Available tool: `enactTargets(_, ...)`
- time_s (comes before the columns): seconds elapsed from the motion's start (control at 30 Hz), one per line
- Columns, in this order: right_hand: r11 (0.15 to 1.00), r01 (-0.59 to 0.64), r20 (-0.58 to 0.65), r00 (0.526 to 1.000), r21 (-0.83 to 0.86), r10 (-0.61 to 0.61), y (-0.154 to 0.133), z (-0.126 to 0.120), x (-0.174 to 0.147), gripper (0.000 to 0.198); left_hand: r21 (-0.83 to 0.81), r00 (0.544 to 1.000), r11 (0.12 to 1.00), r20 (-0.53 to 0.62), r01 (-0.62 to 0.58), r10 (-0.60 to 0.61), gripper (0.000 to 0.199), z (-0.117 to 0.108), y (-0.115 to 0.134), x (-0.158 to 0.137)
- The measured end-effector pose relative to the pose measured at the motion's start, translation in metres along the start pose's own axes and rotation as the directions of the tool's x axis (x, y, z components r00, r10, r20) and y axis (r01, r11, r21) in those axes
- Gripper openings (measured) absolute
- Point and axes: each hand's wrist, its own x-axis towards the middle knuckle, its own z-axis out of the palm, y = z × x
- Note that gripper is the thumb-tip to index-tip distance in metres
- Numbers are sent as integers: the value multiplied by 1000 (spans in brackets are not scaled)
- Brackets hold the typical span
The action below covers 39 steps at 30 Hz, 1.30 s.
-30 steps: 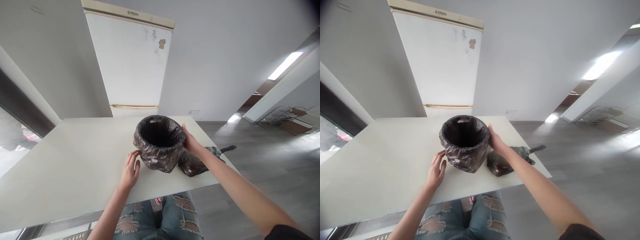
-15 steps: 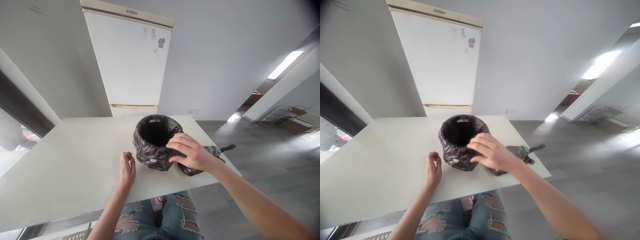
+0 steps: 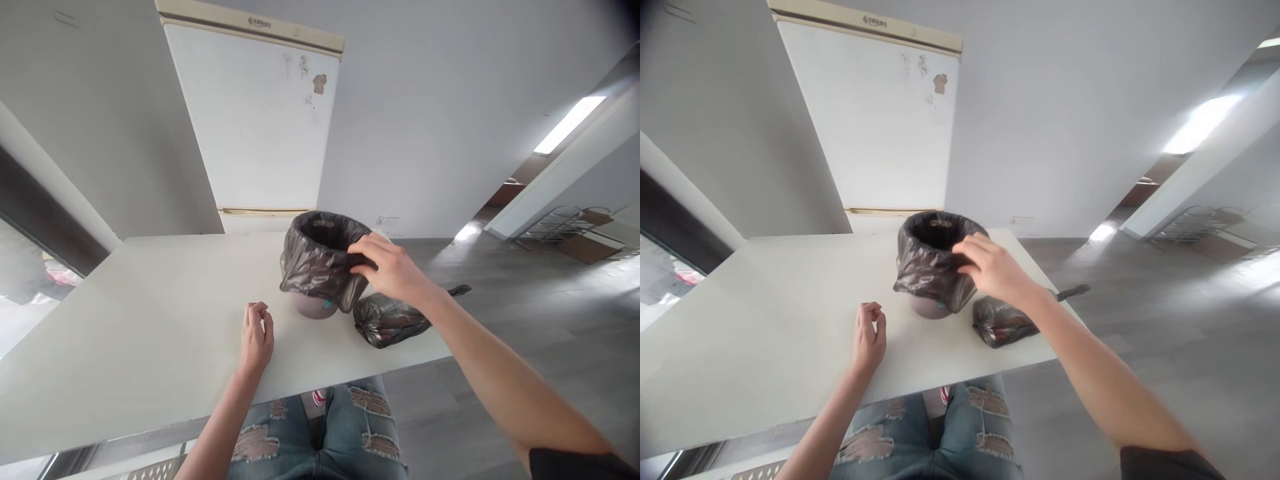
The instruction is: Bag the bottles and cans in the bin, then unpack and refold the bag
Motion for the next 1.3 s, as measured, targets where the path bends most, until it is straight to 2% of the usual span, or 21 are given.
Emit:
enactTargets(0.13,993,-91,-57,995,-72,87,43,-16,7,21,9,1000,1000,0,-5,5,10,0,1,1)
enactTargets(0.27,968,-158,-39,987,-193,153,86,-23,6,18,13,1000,1000,7,0,0,11,1,3,2)
enactTargets(0.43,925,-247,4,966,-288,259,129,-26,-11,17,9,1000,1000,12,17,-17,11,2,2,2)
enactTargets(0.57,892,-291,-19,953,-346,303,149,-30,-29,18,11,999,999,28,33,-33,9,3,-1,0)
enactTargets(0.7,876,-313,-55,948,-366,315,158,-30,-41,20,14,999,1000,36,24,-24,10,4,-2,0)
enactTargets(1.07,882,-310,-57,949,-356,310,167,-24,-57,26,29,999,999,47,17,-19,9,5,1,1)
enactTargets(1.2,895,-292,-19,953,-337,304,158,-30,-59,35,23,997,1000,75,16,-18,10,4,0,0)
enactTargets(1.3,898,-306,-118,952,-316,283,144,-36,-72,47,29,995,999,88,33,-36,11,4,-1,-1)
